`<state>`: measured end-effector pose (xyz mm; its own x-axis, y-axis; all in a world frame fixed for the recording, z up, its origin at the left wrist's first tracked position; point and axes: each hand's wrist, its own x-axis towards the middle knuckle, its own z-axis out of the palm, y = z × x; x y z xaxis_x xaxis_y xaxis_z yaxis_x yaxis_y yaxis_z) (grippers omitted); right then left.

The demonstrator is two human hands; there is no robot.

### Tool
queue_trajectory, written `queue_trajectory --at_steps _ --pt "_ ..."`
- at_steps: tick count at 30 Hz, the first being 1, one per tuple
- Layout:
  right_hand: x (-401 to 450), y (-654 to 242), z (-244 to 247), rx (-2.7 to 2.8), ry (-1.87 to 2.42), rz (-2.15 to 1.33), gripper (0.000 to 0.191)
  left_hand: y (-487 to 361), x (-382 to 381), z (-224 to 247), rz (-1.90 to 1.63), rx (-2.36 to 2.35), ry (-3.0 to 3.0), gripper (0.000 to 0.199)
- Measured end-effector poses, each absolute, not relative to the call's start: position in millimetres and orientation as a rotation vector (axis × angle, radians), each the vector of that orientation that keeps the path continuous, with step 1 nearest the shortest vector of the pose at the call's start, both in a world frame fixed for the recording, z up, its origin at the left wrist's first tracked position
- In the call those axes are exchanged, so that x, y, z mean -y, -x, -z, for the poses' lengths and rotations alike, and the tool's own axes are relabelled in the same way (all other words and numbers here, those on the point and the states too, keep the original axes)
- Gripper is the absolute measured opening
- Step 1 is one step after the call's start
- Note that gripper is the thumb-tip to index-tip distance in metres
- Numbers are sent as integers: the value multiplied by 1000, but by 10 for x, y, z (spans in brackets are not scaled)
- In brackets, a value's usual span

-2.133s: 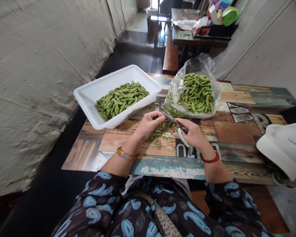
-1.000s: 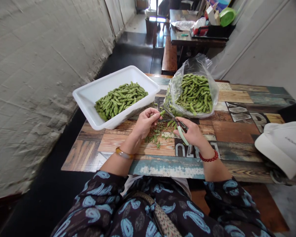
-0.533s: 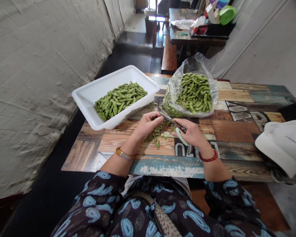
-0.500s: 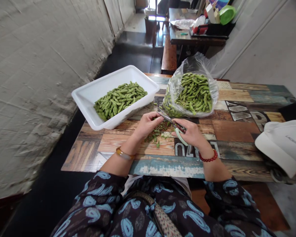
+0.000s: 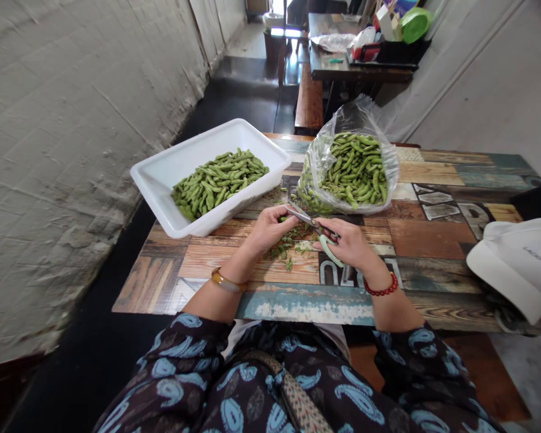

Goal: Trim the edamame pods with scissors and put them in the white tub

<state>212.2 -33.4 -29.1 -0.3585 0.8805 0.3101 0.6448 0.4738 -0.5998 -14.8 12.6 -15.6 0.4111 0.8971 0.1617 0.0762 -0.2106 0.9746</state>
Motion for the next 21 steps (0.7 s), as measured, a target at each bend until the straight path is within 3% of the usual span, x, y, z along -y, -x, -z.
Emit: queue_trajectory --at_steps 8,14,21 --pt "335 -2120 300 2032 1279 -538 43 144 -136 134 -995 -940 -1534 20" --pt "230 -2233 375 1614 1444 -623 55 137 -173 109 -909 -842 -1093 23" --pt "207 -2241 381 1513 1379 -688 60 -37 -214 146 -846 -911 -1198 10"
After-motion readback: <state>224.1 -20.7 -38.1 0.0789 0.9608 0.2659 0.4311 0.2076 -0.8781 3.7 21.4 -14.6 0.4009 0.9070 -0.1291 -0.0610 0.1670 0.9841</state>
